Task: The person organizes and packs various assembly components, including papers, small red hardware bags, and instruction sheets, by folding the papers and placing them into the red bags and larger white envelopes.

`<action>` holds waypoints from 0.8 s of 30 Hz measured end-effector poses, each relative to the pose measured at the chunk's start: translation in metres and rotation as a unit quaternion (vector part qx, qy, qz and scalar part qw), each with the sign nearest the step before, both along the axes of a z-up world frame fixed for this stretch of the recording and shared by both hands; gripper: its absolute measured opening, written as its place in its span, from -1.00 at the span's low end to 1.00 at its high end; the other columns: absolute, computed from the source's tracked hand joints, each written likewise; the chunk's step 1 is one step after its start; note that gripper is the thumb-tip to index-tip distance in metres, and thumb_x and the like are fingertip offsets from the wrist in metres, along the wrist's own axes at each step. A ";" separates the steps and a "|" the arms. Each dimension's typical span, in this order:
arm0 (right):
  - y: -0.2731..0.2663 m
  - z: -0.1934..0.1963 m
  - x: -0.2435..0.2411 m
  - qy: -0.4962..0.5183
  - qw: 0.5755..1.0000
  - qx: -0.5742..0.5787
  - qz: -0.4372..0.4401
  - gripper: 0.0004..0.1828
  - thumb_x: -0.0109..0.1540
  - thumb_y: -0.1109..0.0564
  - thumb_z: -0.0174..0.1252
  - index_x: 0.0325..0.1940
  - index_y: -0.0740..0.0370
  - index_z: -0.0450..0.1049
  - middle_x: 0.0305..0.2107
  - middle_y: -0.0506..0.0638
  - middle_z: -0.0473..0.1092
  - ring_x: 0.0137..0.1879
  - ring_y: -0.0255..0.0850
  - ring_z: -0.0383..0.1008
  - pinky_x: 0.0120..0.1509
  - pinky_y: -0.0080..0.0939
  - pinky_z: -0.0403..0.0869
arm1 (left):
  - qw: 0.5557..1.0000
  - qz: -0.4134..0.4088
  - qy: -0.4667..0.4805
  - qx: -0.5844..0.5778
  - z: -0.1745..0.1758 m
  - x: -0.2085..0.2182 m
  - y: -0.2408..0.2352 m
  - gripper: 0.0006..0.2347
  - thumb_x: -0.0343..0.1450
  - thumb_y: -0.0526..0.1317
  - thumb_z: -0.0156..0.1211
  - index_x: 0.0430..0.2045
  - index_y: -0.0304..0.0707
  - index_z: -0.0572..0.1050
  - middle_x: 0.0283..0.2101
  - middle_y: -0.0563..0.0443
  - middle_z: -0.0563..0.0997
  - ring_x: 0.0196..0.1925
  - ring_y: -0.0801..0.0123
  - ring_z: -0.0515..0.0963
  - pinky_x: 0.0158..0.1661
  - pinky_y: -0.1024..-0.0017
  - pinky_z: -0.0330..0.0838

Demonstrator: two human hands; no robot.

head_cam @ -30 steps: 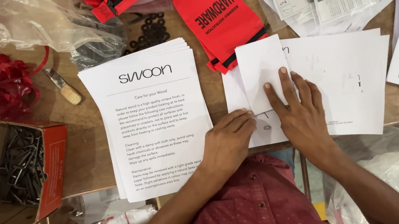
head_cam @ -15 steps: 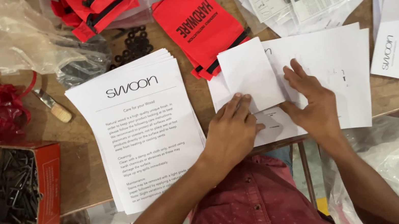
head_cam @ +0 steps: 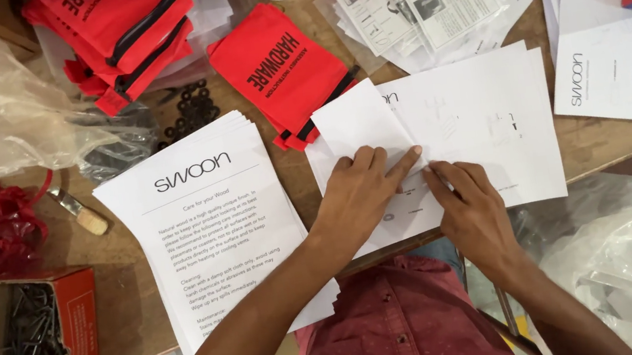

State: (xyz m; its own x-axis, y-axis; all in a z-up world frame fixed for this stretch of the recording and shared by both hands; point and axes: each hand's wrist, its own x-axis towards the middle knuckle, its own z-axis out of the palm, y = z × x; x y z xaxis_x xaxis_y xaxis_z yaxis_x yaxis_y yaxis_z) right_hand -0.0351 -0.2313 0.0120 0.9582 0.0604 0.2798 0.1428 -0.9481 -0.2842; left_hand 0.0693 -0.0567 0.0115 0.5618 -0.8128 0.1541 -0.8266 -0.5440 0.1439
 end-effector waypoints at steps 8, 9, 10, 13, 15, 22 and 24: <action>-0.001 -0.001 0.006 0.021 1.000 -0.017 -0.015 -0.40 -0.03 0.53 0.12 0.12 0.46 0.52 0.07 0.14 0.39 0.09 0.03 0.39 0.06 -0.09 0.53 | 0.998 0.021 0.057 -0.021 -0.015 0.008 -0.010 -0.46 0.33 -0.01 0.26 0.28 0.12 0.40 -0.33 0.06 0.48 -0.24 0.32 0.51 -0.43 0.37 0.42; -0.001 0.000 0.007 0.043 0.998 -0.033 -0.015 -0.36 -0.07 0.52 0.12 0.13 0.48 0.52 0.06 0.15 0.38 0.05 0.04 0.37 0.02 -0.09 0.53 | 0.997 0.035 0.051 -0.040 -0.019 0.008 -0.011 -0.43 0.31 0.02 0.27 0.29 0.10 0.40 -0.33 0.05 0.50 -0.26 0.33 0.54 -0.43 0.37 0.43; -0.001 -0.001 0.009 0.042 0.998 -0.032 -0.016 -0.36 -0.07 0.52 0.12 0.13 0.48 0.52 0.06 0.15 0.38 0.05 0.04 0.37 0.02 -0.09 0.53 | 0.997 0.034 0.049 -0.039 -0.020 0.012 -0.013 -0.43 0.31 0.02 0.27 0.29 0.10 0.40 -0.33 0.05 0.50 -0.26 0.33 0.54 -0.43 0.37 0.43; -0.002 0.001 0.008 0.062 0.995 -0.072 0.003 -0.35 -0.07 0.47 0.14 0.16 0.54 0.47 0.05 0.16 0.36 0.00 -0.01 0.37 0.05 -0.09 0.52 | 0.993 0.082 0.068 -0.050 -0.024 0.023 -0.021 -0.45 0.36 0.07 0.26 0.30 0.11 0.38 -0.53 0.03 0.52 -0.48 0.26 0.57 -0.54 0.29 0.40; -0.004 0.005 0.010 0.064 0.992 -0.101 0.026 -0.31 -0.08 0.41 0.16 0.18 0.59 0.44 0.05 0.18 0.36 -0.03 -0.01 0.38 0.07 -0.08 0.50 | 0.989 0.134 0.060 -0.004 -0.025 0.039 -0.025 -0.52 0.43 0.07 0.18 0.29 0.19 0.37 -0.73 0.01 0.50 -0.70 0.22 0.54 -0.65 0.22 0.35; -0.005 0.003 0.009 0.076 0.992 -0.096 0.018 -0.37 -0.02 0.43 0.16 0.18 0.55 0.45 0.05 0.14 0.37 -0.06 -0.05 0.37 0.07 -0.09 0.50 | 0.982 0.183 0.045 0.015 -0.030 0.074 -0.033 -0.48 0.46 0.14 0.09 0.33 0.08 0.31 -0.72 0.04 0.51 -0.68 0.24 0.55 -0.65 0.21 0.33; -0.004 0.006 0.013 0.086 0.996 0.004 -0.022 -0.54 0.11 0.34 0.21 0.11 0.48 0.49 0.00 0.12 0.37 -0.02 -0.02 0.37 0.06 -0.02 0.48 | 0.978 0.198 0.033 0.065 -0.027 0.069 -0.034 -0.45 0.45 0.14 0.08 0.37 0.11 0.24 -0.76 0.03 0.51 -0.73 0.21 0.55 -0.63 0.20 0.36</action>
